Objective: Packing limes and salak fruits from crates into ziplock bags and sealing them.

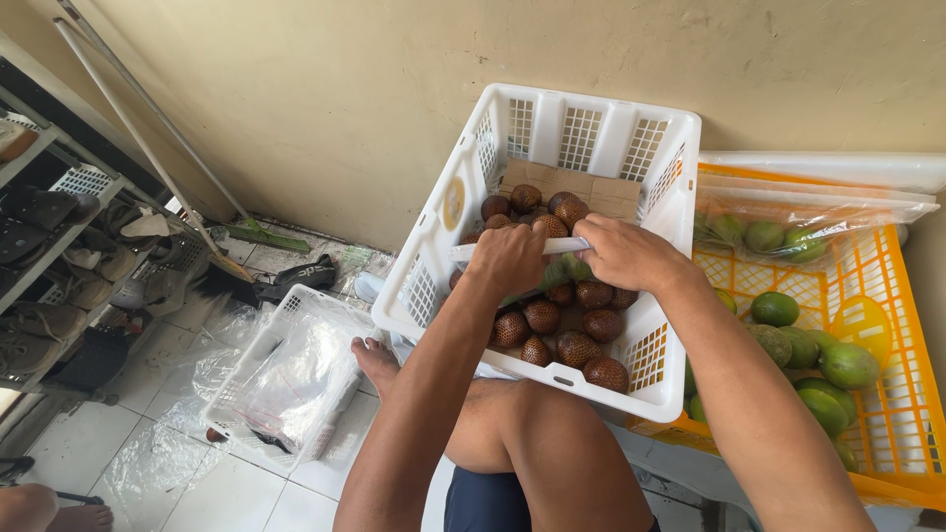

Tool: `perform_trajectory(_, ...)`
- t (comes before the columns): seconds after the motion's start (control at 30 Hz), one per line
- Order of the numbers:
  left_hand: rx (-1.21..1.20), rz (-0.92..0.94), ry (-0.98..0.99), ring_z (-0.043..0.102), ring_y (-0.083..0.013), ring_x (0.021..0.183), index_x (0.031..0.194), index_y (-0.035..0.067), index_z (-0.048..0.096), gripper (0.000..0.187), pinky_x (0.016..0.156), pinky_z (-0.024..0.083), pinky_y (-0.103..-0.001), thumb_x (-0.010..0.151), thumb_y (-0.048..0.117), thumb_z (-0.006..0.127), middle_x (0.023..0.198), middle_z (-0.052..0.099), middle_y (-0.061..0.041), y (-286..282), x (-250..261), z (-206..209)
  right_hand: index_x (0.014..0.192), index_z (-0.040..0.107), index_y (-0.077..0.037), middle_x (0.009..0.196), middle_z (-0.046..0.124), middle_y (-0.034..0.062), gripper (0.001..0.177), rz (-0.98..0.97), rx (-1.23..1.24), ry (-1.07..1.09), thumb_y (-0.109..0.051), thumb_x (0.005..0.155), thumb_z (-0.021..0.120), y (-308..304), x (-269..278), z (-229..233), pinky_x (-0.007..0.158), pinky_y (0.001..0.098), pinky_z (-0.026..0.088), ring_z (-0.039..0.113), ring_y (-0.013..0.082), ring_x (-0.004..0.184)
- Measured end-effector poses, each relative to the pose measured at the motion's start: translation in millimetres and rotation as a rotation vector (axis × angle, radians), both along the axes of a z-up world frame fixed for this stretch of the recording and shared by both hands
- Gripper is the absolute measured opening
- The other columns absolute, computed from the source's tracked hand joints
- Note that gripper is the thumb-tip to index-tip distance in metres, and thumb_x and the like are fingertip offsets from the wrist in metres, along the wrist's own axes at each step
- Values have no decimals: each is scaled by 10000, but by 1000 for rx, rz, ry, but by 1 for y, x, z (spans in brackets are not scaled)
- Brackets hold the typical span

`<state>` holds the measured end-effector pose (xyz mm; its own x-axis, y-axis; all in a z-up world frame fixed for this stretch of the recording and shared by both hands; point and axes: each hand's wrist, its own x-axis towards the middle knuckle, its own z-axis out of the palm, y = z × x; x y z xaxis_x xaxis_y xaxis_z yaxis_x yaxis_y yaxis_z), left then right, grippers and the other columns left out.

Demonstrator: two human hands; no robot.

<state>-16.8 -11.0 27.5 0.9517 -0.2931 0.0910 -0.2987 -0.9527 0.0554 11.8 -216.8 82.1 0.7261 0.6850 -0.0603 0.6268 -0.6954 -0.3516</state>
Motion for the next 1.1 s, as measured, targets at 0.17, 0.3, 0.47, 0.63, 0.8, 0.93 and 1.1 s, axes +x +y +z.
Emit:
perform_trajectory(0.17, -16, -31, 50, 751, -403, 820, 1077, 32, 631, 442, 731, 591, -540, 900, 420, 518, 841, 720, -194, 1, -12, 23, 1135, 678, -87, 1024, 713, 162, 240, 3, 2, 35, -210, 974, 550, 5, -4, 7, 873, 474, 550, 715, 360, 981)
perform_trajectory(0.3, -46, -79, 83, 756, -396, 793, 1028, 40, 676, 510, 756, 598, -532, 872, 498, 516, 807, 730, -206, 5, -19, 38, 1145, 696, -104, 1053, 750, 180, 277, 23, -2, 71, -298, 973, 598, 9, -20, 30, 888, 485, 558, 732, 370, 1007)
perform_trajectory(0.47, -50, -124, 81, 743, -405, 774, 939, 53, 707, 599, 747, 587, -530, 843, 603, 490, 753, 711, -204, 6, -20, 38, 1056, 753, -179, 890, 772, 149, 414, 8, 26, 16, -502, 1030, 495, 9, -14, 18, 789, 490, 567, 736, 384, 878)
perform_trajectory(0.63, -63, -152, 109, 736, -393, 752, 907, 54, 734, 637, 760, 596, -516, 832, 639, 493, 723, 709, -198, 7, -20, 42, 970, 768, -199, 801, 765, 132, 503, 28, -7, -32, -561, 1043, 427, 10, -7, 4, 739, 488, 578, 730, 384, 807)
perform_trajectory(0.8, -13, -108, 164, 739, -346, 765, 910, 120, 762, 689, 766, 596, -488, 811, 740, 476, 735, 716, -160, 5, -19, 42, 1001, 788, -245, 691, 737, 102, 504, 63, -51, -29, -574, 1041, 409, 10, -4, -3, 677, 455, 573, 714, 343, 691)
perform_trajectory(0.93, 10, -102, 191, 748, -346, 815, 958, 119, 774, 709, 803, 594, -489, 810, 746, 479, 784, 735, -170, 3, -26, 57, 984, 790, -234, 650, 718, 104, 511, 63, -61, -20, -562, 1046, 403, 8, -1, -7, 662, 454, 564, 694, 337, 650)
perform_trajectory(1.1, 19, -100, 204, 747, -355, 844, 1002, 129, 777, 716, 815, 595, -499, 790, 762, 521, 810, 741, -174, 2, -24, 55, 876, 760, -198, 597, 699, 81, 532, 73, -66, -25, -546, 1055, 400, 10, -4, -3, 629, 419, 550, 675, 301, 594)
